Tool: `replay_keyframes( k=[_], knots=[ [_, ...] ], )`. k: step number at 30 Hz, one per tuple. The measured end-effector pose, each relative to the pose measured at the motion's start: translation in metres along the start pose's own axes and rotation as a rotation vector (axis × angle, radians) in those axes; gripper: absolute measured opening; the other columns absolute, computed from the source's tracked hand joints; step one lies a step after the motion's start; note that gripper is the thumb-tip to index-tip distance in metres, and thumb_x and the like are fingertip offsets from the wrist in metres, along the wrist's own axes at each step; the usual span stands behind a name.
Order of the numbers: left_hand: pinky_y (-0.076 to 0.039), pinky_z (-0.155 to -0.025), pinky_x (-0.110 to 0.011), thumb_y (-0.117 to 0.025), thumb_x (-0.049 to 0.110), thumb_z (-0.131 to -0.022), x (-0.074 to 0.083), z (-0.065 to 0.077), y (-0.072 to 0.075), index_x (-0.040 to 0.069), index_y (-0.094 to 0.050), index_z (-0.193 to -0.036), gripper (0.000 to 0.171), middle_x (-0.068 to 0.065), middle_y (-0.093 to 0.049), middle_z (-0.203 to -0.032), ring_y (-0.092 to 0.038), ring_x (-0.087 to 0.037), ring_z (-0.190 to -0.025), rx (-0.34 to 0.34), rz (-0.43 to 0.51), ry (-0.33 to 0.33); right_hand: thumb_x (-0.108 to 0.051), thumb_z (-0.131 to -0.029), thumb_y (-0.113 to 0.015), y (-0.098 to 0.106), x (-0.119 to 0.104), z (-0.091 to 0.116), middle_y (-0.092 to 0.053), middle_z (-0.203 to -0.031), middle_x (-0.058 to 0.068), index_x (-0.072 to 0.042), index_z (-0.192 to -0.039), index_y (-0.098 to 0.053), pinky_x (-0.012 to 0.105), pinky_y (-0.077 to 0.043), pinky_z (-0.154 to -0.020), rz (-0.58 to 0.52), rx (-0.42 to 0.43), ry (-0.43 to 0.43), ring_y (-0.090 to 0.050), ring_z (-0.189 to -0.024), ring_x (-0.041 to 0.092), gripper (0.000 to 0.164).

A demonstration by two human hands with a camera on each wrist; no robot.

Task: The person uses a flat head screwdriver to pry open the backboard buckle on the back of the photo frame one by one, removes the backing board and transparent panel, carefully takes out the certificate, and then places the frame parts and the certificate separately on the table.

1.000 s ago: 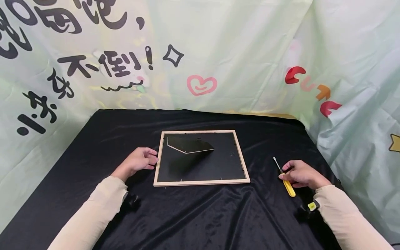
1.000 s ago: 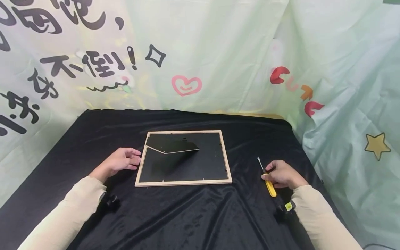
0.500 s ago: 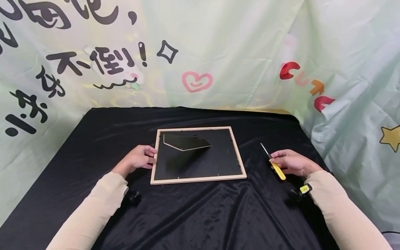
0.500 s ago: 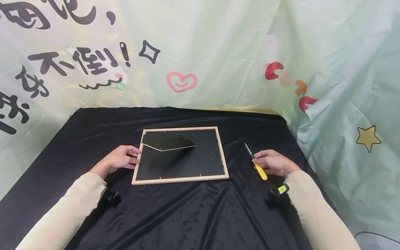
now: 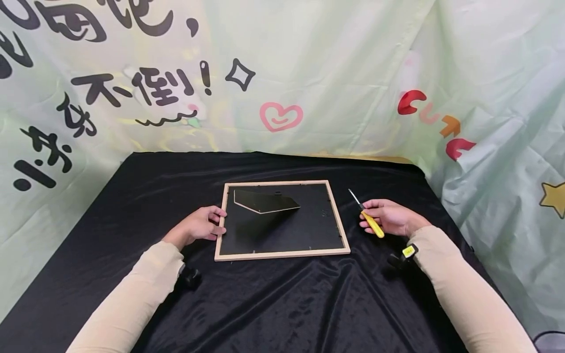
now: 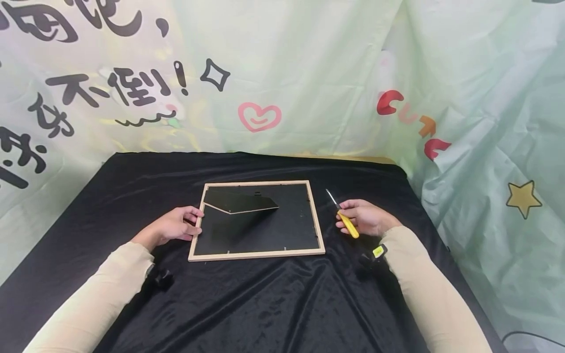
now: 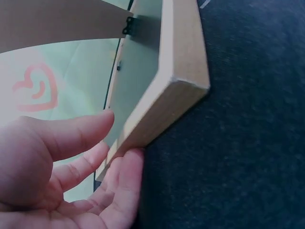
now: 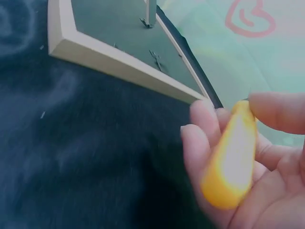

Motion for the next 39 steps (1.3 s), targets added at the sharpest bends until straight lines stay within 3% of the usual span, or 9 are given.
replay_keyframes(
  k=[6,11,19,25,30,35,39],
  knots=[
    [-0.057,-0.073,-0.035,-0.072,-0.008,-0.079,-0.005,0.001,0.000,-0.004,-0.048,-0.125,0.052,-0.019,-0.041,-0.109,-0.060,-0.024,-0.082,-0.017,-0.006,-0.046,-0.003,-0.103,-0.041,-0.013,-0.007,-0.022,-0.058,-0.097,0.011,-0.004,-0.111,-0.037,0.035,-0.056,-0.073,0.027,-0.013,0.011,-0.067,-0.083,0.021,0.009],
    [-0.055,-0.070,-0.032,-0.071,-0.012,-0.077,-0.005,0.003,-0.001,-0.005,-0.048,-0.125,0.054,-0.020,-0.040,-0.108,-0.064,-0.021,-0.082,-0.017,-0.003,-0.097,-0.002,-0.102,-0.042,-0.023,-0.013,-0.044,-0.063,-0.092,0.008,-0.004,-0.112,-0.036,0.028,-0.053,-0.065,0.069,0.033,0.047,-0.064,-0.076,0.016,0.011],
    [-0.056,-0.070,-0.032,-0.073,-0.010,-0.077,-0.009,0.003,0.000,-0.004,-0.050,-0.125,0.053,-0.020,-0.043,-0.110,-0.061,-0.025,-0.088,0.001,-0.028,-0.114,-0.005,-0.102,-0.044,-0.038,-0.023,-0.073,-0.067,-0.086,0.005,0.003,-0.122,-0.040,0.020,-0.049,-0.052,0.151,0.069,0.069,-0.057,-0.065,0.010,0.021],
    [-0.056,-0.071,-0.032,-0.074,-0.008,-0.076,-0.011,0.003,0.001,-0.003,-0.052,-0.124,0.052,-0.021,-0.044,-0.111,-0.061,-0.027,-0.090,0.008,-0.044,-0.123,-0.007,-0.103,-0.041,-0.043,-0.027,-0.090,-0.065,-0.087,0.006,0.009,-0.129,-0.041,0.021,-0.048,-0.052,0.232,0.051,0.037,-0.055,-0.063,0.011,0.030],
    [-0.056,-0.072,-0.033,-0.074,-0.008,-0.076,-0.012,0.002,0.001,-0.002,-0.053,-0.123,0.052,-0.020,-0.044,-0.111,-0.057,-0.027,-0.089,0.015,-0.038,-0.111,-0.007,-0.103,-0.041,-0.049,-0.036,-0.095,-0.066,-0.089,0.012,0.011,-0.120,-0.049,0.025,-0.045,-0.052,0.452,0.052,0.078,-0.054,-0.063,0.016,0.026],
    [-0.057,-0.072,-0.034,-0.074,-0.009,-0.076,-0.011,0.002,0.001,-0.003,-0.052,-0.125,0.054,-0.020,-0.044,-0.111,-0.057,-0.027,-0.089,0.012,-0.034,-0.115,-0.016,-0.102,-0.048,-0.052,-0.042,-0.106,-0.065,-0.083,0.013,0.005,-0.104,-0.057,0.027,-0.041,-0.045,0.780,0.155,0.202,-0.052,-0.056,0.019,0.023],
    [-0.057,-0.073,-0.036,-0.074,-0.010,-0.075,-0.011,0.001,0.001,-0.001,-0.044,-0.135,0.068,-0.022,-0.045,-0.110,-0.060,-0.026,-0.087,0.012,-0.027,-0.107,-0.020,-0.100,-0.052,-0.048,-0.044,-0.118,-0.065,-0.079,0.007,-0.002,-0.098,-0.061,0.028,-0.043,-0.045,0.908,0.193,0.220,-0.054,-0.052,0.016,0.020]
  ],
)
Point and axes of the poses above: each hand's wrist, its own z-axis away from the middle knuckle, its own y-axis out of the back of the hand, x = y × z, the point moved 3 cm from there along -z, towards the middle knuckle
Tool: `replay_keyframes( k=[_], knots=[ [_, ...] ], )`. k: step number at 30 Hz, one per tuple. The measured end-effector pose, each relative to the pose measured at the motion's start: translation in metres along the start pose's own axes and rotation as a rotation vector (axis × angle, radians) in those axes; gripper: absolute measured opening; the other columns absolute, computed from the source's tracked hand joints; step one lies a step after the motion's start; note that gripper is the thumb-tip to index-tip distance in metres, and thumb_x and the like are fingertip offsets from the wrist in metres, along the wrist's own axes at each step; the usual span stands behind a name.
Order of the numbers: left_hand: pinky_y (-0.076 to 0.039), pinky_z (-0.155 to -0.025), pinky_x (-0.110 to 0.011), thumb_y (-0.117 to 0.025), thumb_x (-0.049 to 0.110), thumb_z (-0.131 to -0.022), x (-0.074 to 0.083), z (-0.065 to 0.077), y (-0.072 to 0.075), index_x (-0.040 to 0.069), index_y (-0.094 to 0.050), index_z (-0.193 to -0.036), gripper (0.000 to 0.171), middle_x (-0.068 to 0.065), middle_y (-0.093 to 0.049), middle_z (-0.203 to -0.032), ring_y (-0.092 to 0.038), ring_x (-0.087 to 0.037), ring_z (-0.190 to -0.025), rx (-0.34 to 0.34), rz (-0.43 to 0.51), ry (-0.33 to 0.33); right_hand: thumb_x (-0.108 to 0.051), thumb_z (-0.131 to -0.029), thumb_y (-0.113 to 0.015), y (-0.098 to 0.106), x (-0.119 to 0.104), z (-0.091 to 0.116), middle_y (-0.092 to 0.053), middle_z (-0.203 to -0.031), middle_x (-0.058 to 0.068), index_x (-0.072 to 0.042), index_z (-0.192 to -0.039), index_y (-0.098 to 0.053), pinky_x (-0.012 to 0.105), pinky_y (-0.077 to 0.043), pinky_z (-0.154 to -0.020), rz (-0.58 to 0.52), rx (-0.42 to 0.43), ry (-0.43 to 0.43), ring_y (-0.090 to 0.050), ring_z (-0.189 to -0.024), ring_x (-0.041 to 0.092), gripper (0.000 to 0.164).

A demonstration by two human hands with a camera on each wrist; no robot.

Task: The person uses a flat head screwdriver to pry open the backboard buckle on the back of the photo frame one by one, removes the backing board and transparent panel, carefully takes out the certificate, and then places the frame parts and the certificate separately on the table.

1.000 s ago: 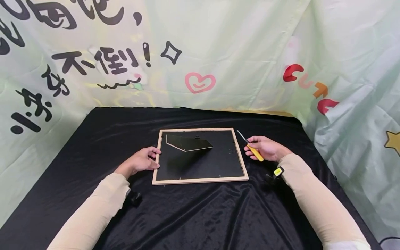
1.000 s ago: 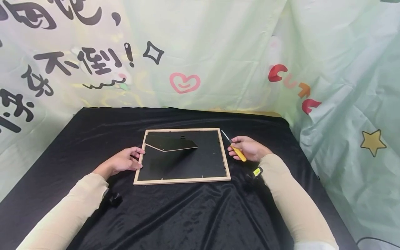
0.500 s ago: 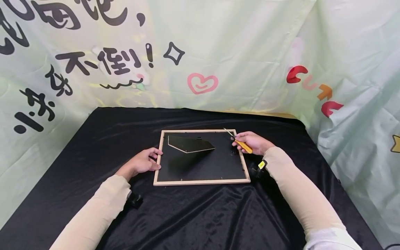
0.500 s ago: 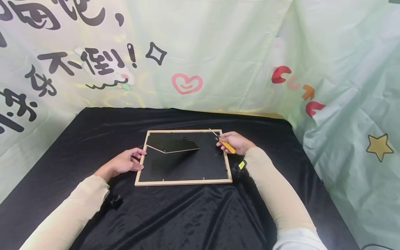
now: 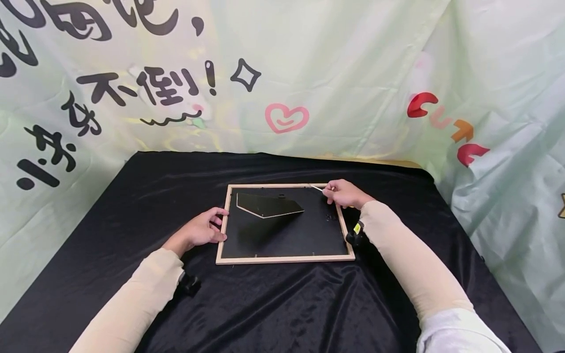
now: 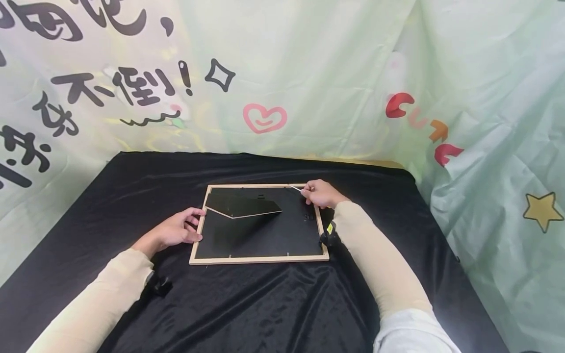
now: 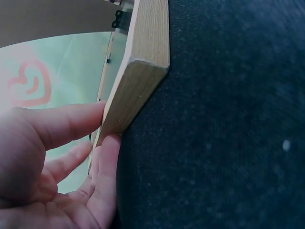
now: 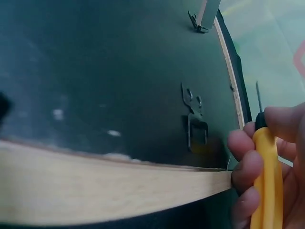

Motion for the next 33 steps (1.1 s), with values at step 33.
replay_keyframes(
  k=[33],
  knots=[
    [-0.055,-0.062,-0.030,-0.085,0.010,-0.075,0.011,-0.007,-0.005,-0.004,-0.029,-0.149,0.094,-0.024,-0.045,-0.117,-0.061,-0.028,-0.084,0.050,-0.352,-0.011,-0.029,-0.101,-0.053,-0.005,-0.017,-0.024,-0.057,-0.077,0.002,-0.016,-0.097,-0.061,0.035,-0.043,-0.055,0.652,0.016,0.109,-0.052,-0.061,0.018,0.015]
  ],
)
Point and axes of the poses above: each hand's wrist, its own z-axis away from the middle knuckle, its own y-axis out of the back of the hand, x = y × z, the point moved 3 cm from there along -z, towards the middle knuckle
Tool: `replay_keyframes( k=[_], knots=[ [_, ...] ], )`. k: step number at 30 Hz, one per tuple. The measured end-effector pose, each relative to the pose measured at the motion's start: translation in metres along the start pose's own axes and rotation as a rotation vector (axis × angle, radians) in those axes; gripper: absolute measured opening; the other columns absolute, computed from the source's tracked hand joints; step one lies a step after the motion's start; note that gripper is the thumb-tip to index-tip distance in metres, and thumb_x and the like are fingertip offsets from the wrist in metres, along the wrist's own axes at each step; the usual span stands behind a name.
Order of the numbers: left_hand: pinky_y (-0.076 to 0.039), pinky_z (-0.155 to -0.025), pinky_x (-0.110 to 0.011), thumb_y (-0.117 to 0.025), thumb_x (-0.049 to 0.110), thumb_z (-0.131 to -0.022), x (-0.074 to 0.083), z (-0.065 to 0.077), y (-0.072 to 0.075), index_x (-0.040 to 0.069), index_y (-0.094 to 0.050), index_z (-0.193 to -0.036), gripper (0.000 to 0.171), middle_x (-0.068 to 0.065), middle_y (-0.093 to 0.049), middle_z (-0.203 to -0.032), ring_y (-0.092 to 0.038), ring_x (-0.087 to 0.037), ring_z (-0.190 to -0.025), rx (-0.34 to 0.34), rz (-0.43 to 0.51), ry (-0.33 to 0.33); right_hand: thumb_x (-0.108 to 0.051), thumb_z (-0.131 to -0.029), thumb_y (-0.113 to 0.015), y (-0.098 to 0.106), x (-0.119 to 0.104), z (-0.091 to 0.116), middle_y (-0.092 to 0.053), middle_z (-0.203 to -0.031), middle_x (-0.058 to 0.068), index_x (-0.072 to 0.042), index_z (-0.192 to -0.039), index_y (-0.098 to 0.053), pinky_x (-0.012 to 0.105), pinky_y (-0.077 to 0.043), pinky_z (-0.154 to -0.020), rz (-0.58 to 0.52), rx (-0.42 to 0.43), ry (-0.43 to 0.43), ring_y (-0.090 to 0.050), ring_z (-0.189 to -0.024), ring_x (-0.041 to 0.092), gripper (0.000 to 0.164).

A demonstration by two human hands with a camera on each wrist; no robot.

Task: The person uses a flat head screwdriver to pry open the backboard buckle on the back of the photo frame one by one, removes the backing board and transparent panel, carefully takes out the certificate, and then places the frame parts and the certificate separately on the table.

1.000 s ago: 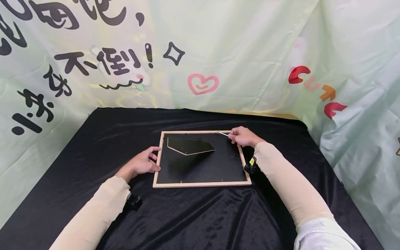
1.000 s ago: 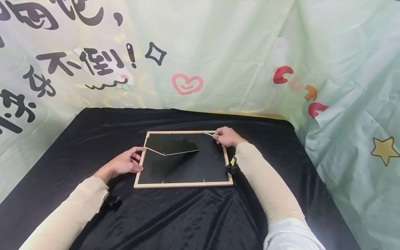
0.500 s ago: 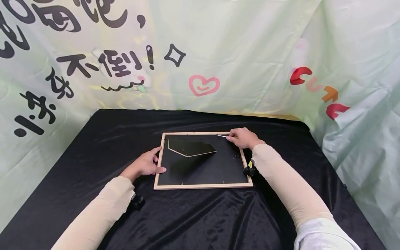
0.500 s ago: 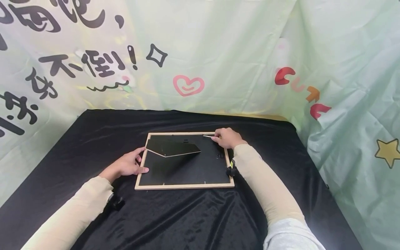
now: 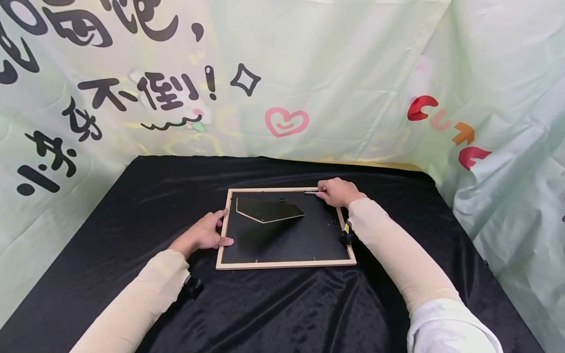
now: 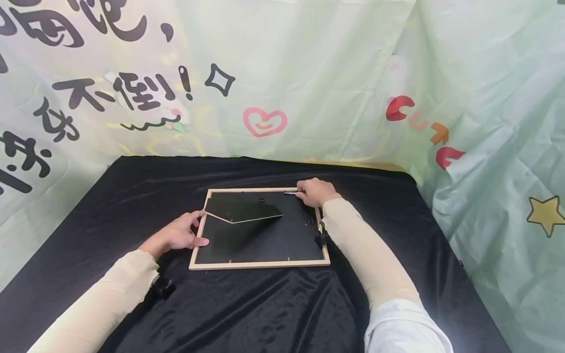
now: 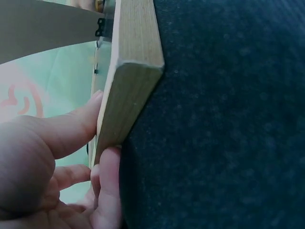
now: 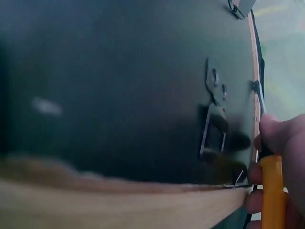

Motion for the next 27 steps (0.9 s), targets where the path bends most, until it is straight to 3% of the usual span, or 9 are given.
replay_keyframes(
  k=[4,7,12,18,27],
  knots=[
    [-0.056,-0.060,-0.030,-0.081,0.008,-0.078,0.004,0.000,0.000,-0.001,-0.033,-0.148,0.085,-0.023,-0.020,-0.151,-0.048,-0.038,-0.117,-0.049,-0.067,-0.036,-0.027,-0.102,-0.050,-0.001,-0.004,-0.007,-0.054,-0.073,0.003,-0.016,-0.091,-0.058,0.036,-0.042,-0.055,0.061,-0.006,0.032,-0.051,-0.061,0.019,0.017],
    [-0.056,-0.058,-0.031,-0.079,0.005,-0.080,0.007,-0.001,0.000,0.005,-0.038,-0.148,0.079,-0.017,-0.006,-0.159,-0.040,-0.042,-0.125,-0.101,-0.100,-0.040,-0.027,-0.102,-0.046,-0.003,-0.006,-0.013,-0.052,-0.070,0.003,-0.017,-0.088,-0.056,0.035,-0.041,-0.055,0.094,-0.017,0.060,-0.050,-0.060,0.019,0.020],
    [-0.056,-0.058,-0.031,-0.077,0.005,-0.081,0.006,-0.003,-0.001,0.011,-0.040,-0.149,0.077,-0.014,-0.002,-0.161,-0.035,-0.042,-0.128,-0.138,-0.105,-0.017,-0.024,-0.103,-0.045,-0.004,-0.003,-0.016,-0.050,-0.070,0.003,-0.018,-0.084,-0.055,0.034,-0.039,-0.055,0.060,-0.059,0.082,-0.049,-0.059,0.019,0.023],
    [-0.055,-0.057,-0.031,-0.077,0.005,-0.081,0.005,-0.003,-0.002,0.011,-0.040,-0.149,0.077,-0.015,-0.001,-0.161,-0.034,-0.042,-0.128,-0.147,-0.092,-0.020,-0.021,-0.102,-0.046,-0.003,0.001,-0.013,-0.049,-0.070,0.003,-0.017,-0.082,-0.055,0.033,-0.039,-0.056,0.007,-0.086,0.122,-0.048,-0.059,0.018,0.022],
    [-0.055,-0.056,-0.030,-0.076,0.005,-0.083,0.005,-0.004,-0.001,0.010,-0.039,-0.149,0.076,-0.015,0.002,-0.161,-0.039,-0.040,-0.127,-0.156,-0.126,-0.043,-0.019,-0.103,-0.047,-0.006,0.003,-0.015,-0.048,-0.065,0.000,-0.015,-0.086,-0.052,0.035,-0.045,-0.062,0.103,-0.018,0.274,-0.049,-0.059,0.017,0.019]
  ],
)
Point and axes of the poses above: each hand's wrist, its own z-axis away from the middle knuckle, its own y-axis out of the back of the hand, x = y × z, the point moved 3 cm from there along -z, towards the middle knuckle
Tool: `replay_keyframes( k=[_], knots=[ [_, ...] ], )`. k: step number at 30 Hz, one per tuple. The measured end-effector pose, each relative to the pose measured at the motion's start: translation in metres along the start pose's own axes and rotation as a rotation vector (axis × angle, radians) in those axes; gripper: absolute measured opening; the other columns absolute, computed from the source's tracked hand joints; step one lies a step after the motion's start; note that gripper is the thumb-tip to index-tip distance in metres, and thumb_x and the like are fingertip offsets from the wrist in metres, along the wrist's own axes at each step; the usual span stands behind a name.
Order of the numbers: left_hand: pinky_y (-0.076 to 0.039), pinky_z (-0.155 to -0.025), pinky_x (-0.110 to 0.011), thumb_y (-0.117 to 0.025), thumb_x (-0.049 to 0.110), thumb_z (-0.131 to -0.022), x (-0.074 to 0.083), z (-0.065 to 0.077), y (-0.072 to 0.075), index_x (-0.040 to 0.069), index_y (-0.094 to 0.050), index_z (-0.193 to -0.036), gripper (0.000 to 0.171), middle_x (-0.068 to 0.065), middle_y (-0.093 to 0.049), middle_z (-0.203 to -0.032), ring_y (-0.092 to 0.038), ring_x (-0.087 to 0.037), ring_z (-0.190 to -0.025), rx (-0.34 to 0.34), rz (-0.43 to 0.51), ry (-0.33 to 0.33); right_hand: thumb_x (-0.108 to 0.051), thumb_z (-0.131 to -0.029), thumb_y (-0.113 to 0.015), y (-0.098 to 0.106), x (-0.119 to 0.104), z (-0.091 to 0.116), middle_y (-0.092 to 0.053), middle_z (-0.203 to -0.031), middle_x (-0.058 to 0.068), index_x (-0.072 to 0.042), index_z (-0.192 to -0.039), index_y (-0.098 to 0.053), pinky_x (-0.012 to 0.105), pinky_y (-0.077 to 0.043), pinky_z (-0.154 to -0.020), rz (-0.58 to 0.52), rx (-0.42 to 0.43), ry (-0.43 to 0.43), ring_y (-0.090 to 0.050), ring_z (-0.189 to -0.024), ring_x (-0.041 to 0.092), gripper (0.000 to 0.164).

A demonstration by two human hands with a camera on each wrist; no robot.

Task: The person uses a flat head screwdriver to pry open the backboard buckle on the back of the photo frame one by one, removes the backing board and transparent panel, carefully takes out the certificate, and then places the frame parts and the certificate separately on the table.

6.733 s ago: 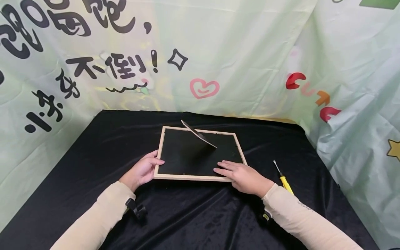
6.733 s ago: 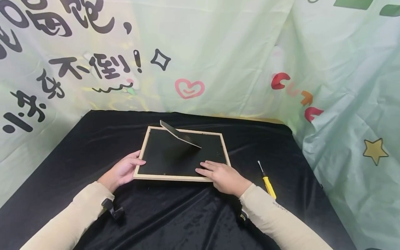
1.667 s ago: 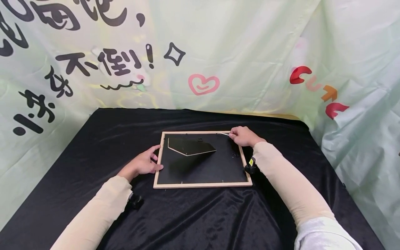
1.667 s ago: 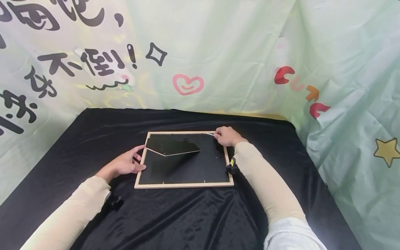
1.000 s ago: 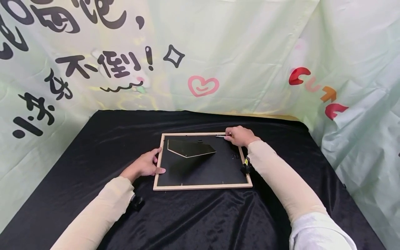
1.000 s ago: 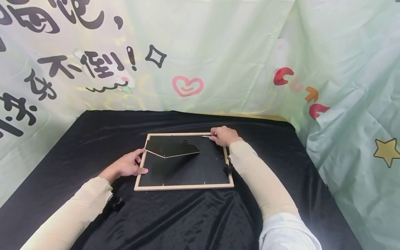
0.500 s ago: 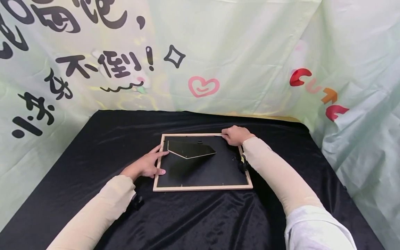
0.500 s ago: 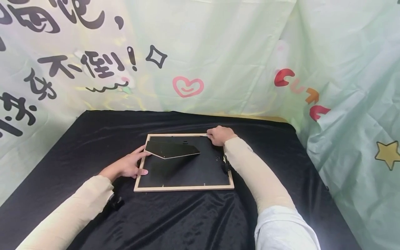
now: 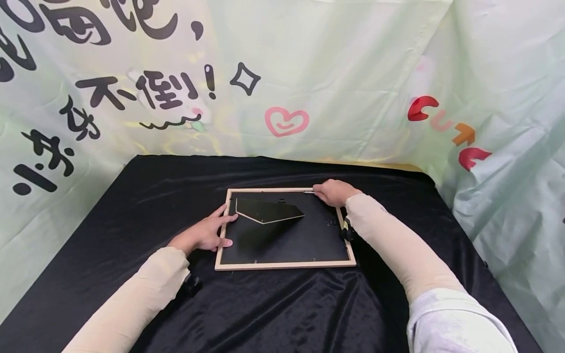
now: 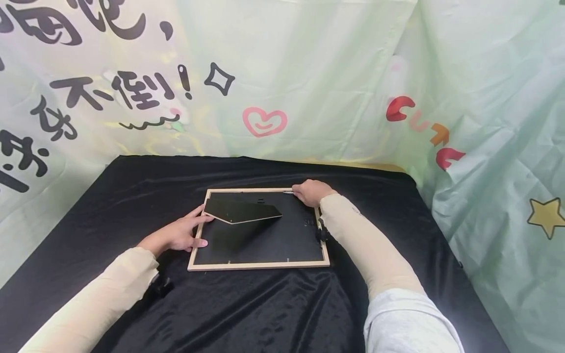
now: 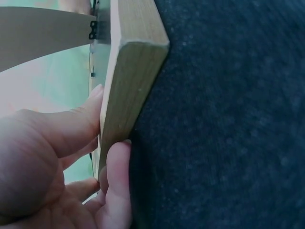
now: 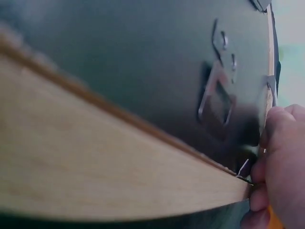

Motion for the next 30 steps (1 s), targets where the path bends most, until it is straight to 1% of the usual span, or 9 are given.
replay_keyframes(
  k=[5,9,11,16,18,22,28,30],
  knots=[
    [-0.055,-0.057,-0.030,-0.076,0.005,-0.083,-0.001,0.000,-0.001,0.011,-0.039,-0.149,0.076,-0.014,0.004,-0.161,-0.038,-0.041,-0.127,-0.013,0.003,0.003,-0.019,-0.103,-0.047,-0.001,-0.001,0.000,-0.049,-0.066,-0.001,-0.014,-0.089,-0.053,0.036,-0.045,-0.063,0.001,0.005,0.022,-0.049,-0.059,0.016,0.016],
    [-0.056,-0.058,-0.031,-0.076,0.005,-0.083,-0.001,-0.001,0.000,0.011,-0.039,-0.149,0.076,-0.014,0.005,-0.161,-0.033,-0.042,-0.129,-0.021,0.012,0.006,-0.018,-0.104,-0.046,0.001,-0.001,0.000,-0.049,-0.067,0.001,-0.013,-0.089,-0.052,0.037,-0.045,-0.063,-0.004,0.013,0.030,-0.050,-0.060,0.018,0.016],
    [-0.056,-0.058,-0.031,-0.075,0.005,-0.083,-0.002,0.000,0.001,0.012,-0.040,-0.149,0.075,-0.013,0.005,-0.161,-0.034,-0.041,-0.129,-0.016,0.008,0.012,-0.017,-0.104,-0.045,0.001,0.001,0.000,-0.049,-0.067,0.002,-0.012,-0.089,-0.050,0.036,-0.045,-0.062,-0.023,0.025,0.010,-0.050,-0.060,0.018,0.017],
    [-0.056,-0.058,-0.031,-0.075,0.006,-0.085,0.002,-0.001,-0.001,0.011,-0.039,-0.149,0.074,-0.013,0.005,-0.161,-0.033,-0.041,-0.130,-0.026,0.008,-0.003,-0.014,-0.104,-0.044,0.004,0.008,0.002,-0.049,-0.068,0.002,-0.012,-0.086,-0.049,0.033,-0.044,-0.060,-0.091,0.039,-0.038,-0.049,-0.057,0.017,0.018],
    [-0.056,-0.058,-0.031,-0.075,0.006,-0.085,0.004,-0.002,-0.001,0.010,-0.039,-0.149,0.074,-0.014,0.005,-0.161,-0.032,-0.042,-0.130,-0.030,0.012,-0.017,-0.013,-0.103,-0.046,0.005,0.010,0.004,-0.048,-0.066,0.002,-0.012,-0.085,-0.049,0.033,-0.043,-0.059,-0.099,0.054,-0.019,-0.048,-0.057,0.017,0.019],
    [-0.055,-0.058,-0.031,-0.075,0.006,-0.085,0.006,-0.003,0.000,0.012,-0.039,-0.149,0.074,-0.012,0.005,-0.161,-0.032,-0.040,-0.130,-0.017,0.008,-0.017,-0.013,-0.102,-0.047,0.008,0.011,0.009,-0.042,-0.063,0.001,-0.012,-0.080,-0.046,0.034,-0.041,-0.060,-0.107,0.090,0.031,-0.044,-0.055,0.016,0.023],
    [-0.055,-0.057,-0.030,-0.075,0.007,-0.085,0.001,0.001,-0.001,0.011,-0.039,-0.149,0.074,-0.014,0.005,-0.161,-0.031,-0.041,-0.130,-0.023,0.002,-0.005,-0.013,-0.103,-0.047,0.005,0.006,0.010,-0.040,-0.064,-0.002,-0.014,-0.079,-0.046,0.032,-0.038,-0.061,-0.152,0.075,0.093,-0.040,-0.054,0.014,0.024],
    [-0.055,-0.057,-0.030,-0.075,0.008,-0.085,0.000,0.003,-0.002,0.010,-0.039,-0.149,0.074,-0.015,0.004,-0.161,-0.031,-0.042,-0.130,-0.022,0.000,-0.013,-0.013,-0.103,-0.047,0.004,0.004,0.009,-0.040,-0.064,-0.002,-0.014,-0.078,-0.046,0.032,-0.038,-0.061,-0.155,0.071,0.106,-0.040,-0.055,0.013,0.025]
  ],
)
Point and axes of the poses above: each hand's wrist, its own z-axis away from the middle knuckle, its own y-axis out of the back of the hand, x = y × z, the point moved 3 cm from there along -z, towards the middle knuckle
